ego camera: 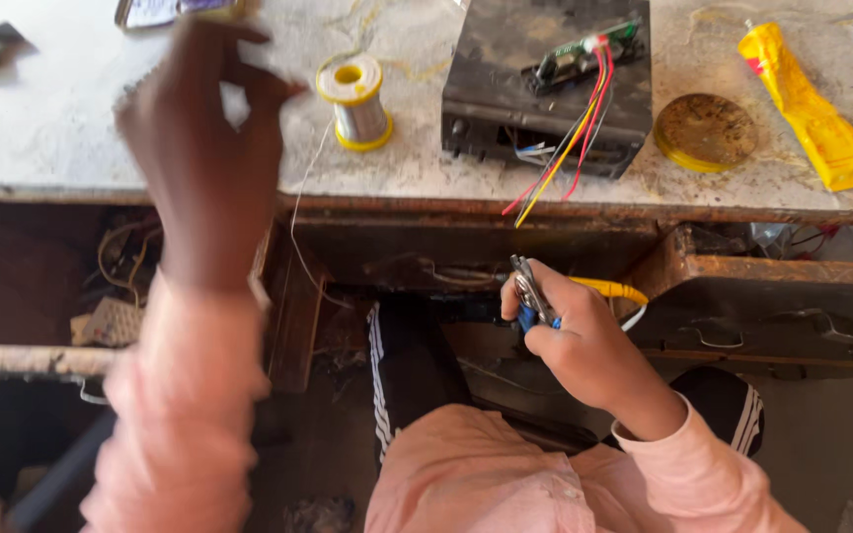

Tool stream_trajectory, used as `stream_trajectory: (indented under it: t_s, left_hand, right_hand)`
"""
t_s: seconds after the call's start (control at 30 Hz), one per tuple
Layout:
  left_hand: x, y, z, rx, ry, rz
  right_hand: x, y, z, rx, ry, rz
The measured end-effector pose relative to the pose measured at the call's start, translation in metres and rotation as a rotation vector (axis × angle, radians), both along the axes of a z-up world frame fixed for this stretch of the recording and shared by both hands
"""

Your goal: The person works on wires connected to an electronic unit, using pliers to strip insulation and twisting wire ends together by hand.

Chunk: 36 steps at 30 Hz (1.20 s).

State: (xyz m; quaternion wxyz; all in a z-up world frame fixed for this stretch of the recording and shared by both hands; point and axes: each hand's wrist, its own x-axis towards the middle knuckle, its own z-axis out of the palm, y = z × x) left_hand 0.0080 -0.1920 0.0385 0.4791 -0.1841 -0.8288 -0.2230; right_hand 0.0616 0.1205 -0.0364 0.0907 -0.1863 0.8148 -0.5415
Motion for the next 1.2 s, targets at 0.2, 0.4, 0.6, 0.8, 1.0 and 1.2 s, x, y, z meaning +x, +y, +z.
stream_trajectory:
  t_s: [0.2, 0.4, 0.6, 0.8, 1.0, 1.2]
  left_hand:
    - [-0.101, -0.051, -0.029, -0.03, -0.184, -0.149]
    - [-0.057, -0.025, -0.012, -0.298, -0.026, 0.129]
    - [0.012, 0.061, 0.007, -0.478, -0.175, -0.27]
    - [0.005, 0.104, 0.007, -0.587, -0.168, -0.493]
    - [-0.01, 0.11, -0.005, -0.741, -0.091, -0.498]
    - [-0.024, 0.1, -0.005, -0.644, 0.022, -0.656]
  right_hand:
    - [0.02, 0.02, -0.037, -0.105, -0.038, 0.012]
    - [0.057, 0.115, -0.101, -0.171, -0.096, -0.197]
    - [0.1, 0.229, -0.179, -0.368, -0.171, -0.48]
    - [0.125, 0.232, -0.193, -0.251, -0.112, -0.595]
    - [0.116, 0.196, -0.186, -0.27, -0.219, -0.501]
    - [0.094, 0.173, -0.137, -0.162, -0.246, -0.484]
